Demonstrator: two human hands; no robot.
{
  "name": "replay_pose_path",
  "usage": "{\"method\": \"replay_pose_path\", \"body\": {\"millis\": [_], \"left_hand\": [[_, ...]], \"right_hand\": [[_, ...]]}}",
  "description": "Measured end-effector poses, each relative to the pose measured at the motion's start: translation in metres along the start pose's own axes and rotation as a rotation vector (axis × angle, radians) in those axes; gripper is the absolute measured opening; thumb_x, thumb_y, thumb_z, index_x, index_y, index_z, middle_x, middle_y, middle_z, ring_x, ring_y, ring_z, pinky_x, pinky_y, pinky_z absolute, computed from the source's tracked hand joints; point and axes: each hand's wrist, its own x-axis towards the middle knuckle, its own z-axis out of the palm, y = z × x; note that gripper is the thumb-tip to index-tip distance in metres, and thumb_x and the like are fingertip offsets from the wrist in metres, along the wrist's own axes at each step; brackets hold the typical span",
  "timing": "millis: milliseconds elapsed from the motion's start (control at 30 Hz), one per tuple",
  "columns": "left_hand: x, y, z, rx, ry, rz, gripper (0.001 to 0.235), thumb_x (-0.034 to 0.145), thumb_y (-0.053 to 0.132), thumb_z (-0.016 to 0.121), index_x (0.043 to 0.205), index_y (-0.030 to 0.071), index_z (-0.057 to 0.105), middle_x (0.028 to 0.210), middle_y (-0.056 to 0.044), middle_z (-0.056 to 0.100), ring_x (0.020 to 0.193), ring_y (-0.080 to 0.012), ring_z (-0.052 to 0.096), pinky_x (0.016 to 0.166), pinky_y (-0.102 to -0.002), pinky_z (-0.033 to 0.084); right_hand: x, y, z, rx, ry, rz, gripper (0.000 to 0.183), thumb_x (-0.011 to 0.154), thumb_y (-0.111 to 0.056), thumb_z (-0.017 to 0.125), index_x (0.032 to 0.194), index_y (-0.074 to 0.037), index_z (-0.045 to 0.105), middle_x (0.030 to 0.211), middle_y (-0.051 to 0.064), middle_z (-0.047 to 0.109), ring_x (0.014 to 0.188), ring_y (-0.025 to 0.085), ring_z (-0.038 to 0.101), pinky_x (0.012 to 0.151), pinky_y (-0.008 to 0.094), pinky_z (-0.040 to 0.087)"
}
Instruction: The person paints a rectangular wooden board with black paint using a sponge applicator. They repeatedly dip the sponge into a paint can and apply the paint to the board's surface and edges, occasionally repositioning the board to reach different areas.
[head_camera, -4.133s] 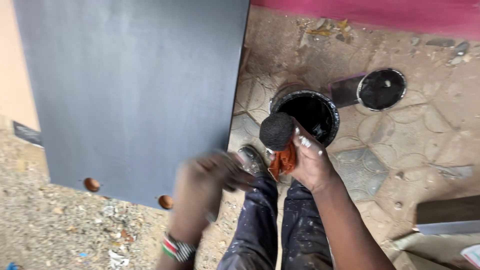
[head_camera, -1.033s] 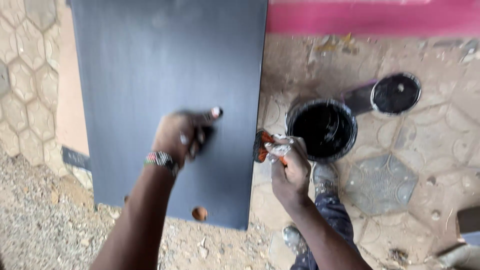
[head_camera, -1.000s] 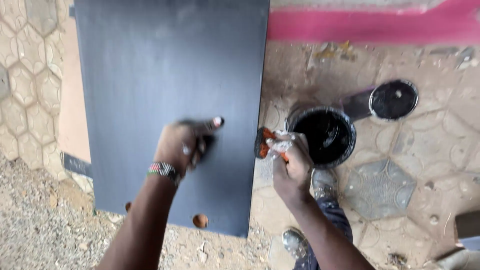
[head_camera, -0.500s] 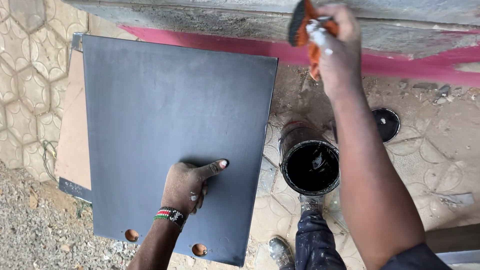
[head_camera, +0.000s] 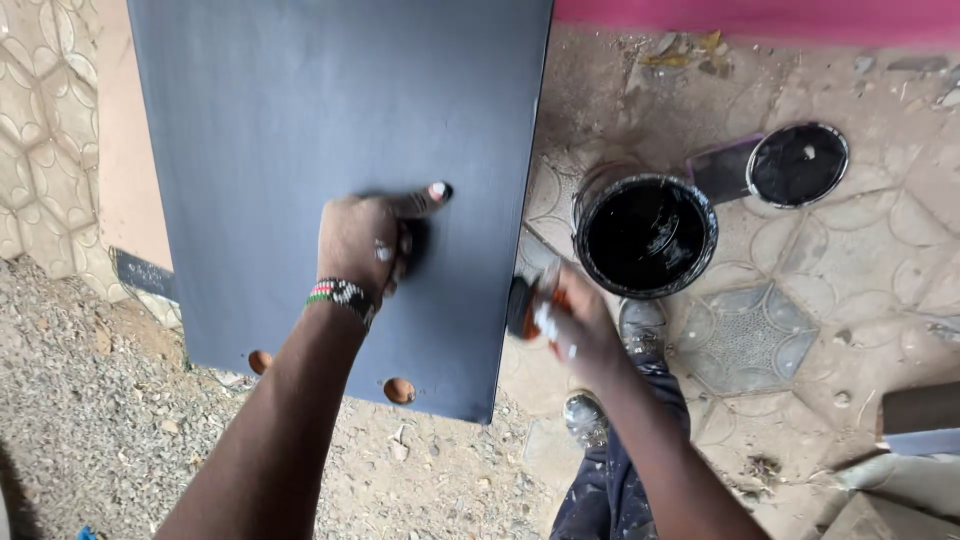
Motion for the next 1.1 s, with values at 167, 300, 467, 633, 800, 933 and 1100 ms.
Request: {"method": "replay_pose_path", "body": {"millis": [167,300,467,633,800,933,1100], "left_hand": [[-0.025,0.017,-0.007,-0.370,0.015,-0.150,0.066,0.098,0.039,0.093,0.055,0.012,0.051,0.046,-0.005,0.044,0.036,-0.0216,0.037,0.039,-0.038,0.027],[-0.034,0.021,-0.016,-0.514,-0.012,-0.236,0.068,0.092,0.047,0.099,0.066,0.014,0.046,0.059,-0.002,0.047,0.048,-0.0186,0.035,0.047,-0.037,0.025],[-0.029,0.012,-0.016,-0.606,-0.039,-0.210,0.065,0.091,0.041,0.100,0.065,0.014,0.047,0.059,-0.001,0.049,0.047,-0.0182,0.036,0.048,-0.038,0.024],[-0.019,0.005,-0.017,-0.580,-0.077,-0.153,0.070,0.096,0.045,0.102,0.061,0.009,0.054,0.051,-0.006,0.048,0.040,-0.0224,0.038,0.040,-0.039,0.031],[-0.030,0.017,-0.035,-0.564,-0.140,-0.210,0.071,0.095,0.043,0.100,0.059,0.005,0.053,0.050,-0.007,0.047,0.037,-0.0241,0.038,0.041,-0.042,0.033],[-0.027,0.020,-0.042,-0.520,-0.171,-0.221,0.076,0.096,0.048,0.098,0.054,0.004,0.051,0.045,-0.007,0.046,0.033,-0.0253,0.040,0.041,-0.040,0.037],[-0.015,0.016,-0.035,-0.424,-0.207,-0.270,0.080,0.094,0.059,0.098,0.054,0.008,0.053,0.048,-0.009,0.053,0.039,-0.0303,0.049,0.053,-0.045,0.047]], "right_hand": [[-0.126,0.027,0.021,-0.078,-0.208,0.258,0.026,0.100,-0.033,0.077,0.105,-0.008,0.073,0.082,0.012,0.076,0.069,0.020,0.072,0.063,0.034,0.060],[-0.190,0.027,0.037,-0.815,-0.307,-0.188,0.013,0.101,-0.021,0.075,0.109,-0.013,0.079,0.104,0.009,0.081,0.097,0.032,0.079,0.083,0.046,0.060],[-0.179,-0.024,0.065,-1.107,-0.034,-0.746,0.032,0.113,-0.010,0.076,0.144,-0.011,0.081,0.113,0.019,0.072,0.094,0.038,0.063,0.092,0.056,0.055],[-0.092,-0.044,0.055,-1.306,0.021,-0.901,0.014,0.116,-0.018,0.073,0.117,-0.004,0.076,0.100,0.012,0.067,0.089,0.032,0.057,0.075,0.044,0.048],[0.024,-0.143,0.059,-1.425,0.053,-1.118,0.019,0.112,0.014,0.072,0.125,0.005,0.082,0.108,0.020,0.065,0.093,0.038,0.055,0.083,0.055,0.045],[0.101,-0.194,0.050,-1.476,0.110,-1.170,0.028,0.108,0.017,0.074,0.088,0.005,0.057,0.103,0.020,0.059,0.092,0.039,0.051,0.080,0.057,0.043],[0.217,-0.244,0.018,-1.551,0.305,-1.114,0.021,0.112,0.012,0.073,0.094,0.004,0.066,0.106,0.016,0.060,0.117,0.037,0.058,0.100,0.049,0.056]]}}
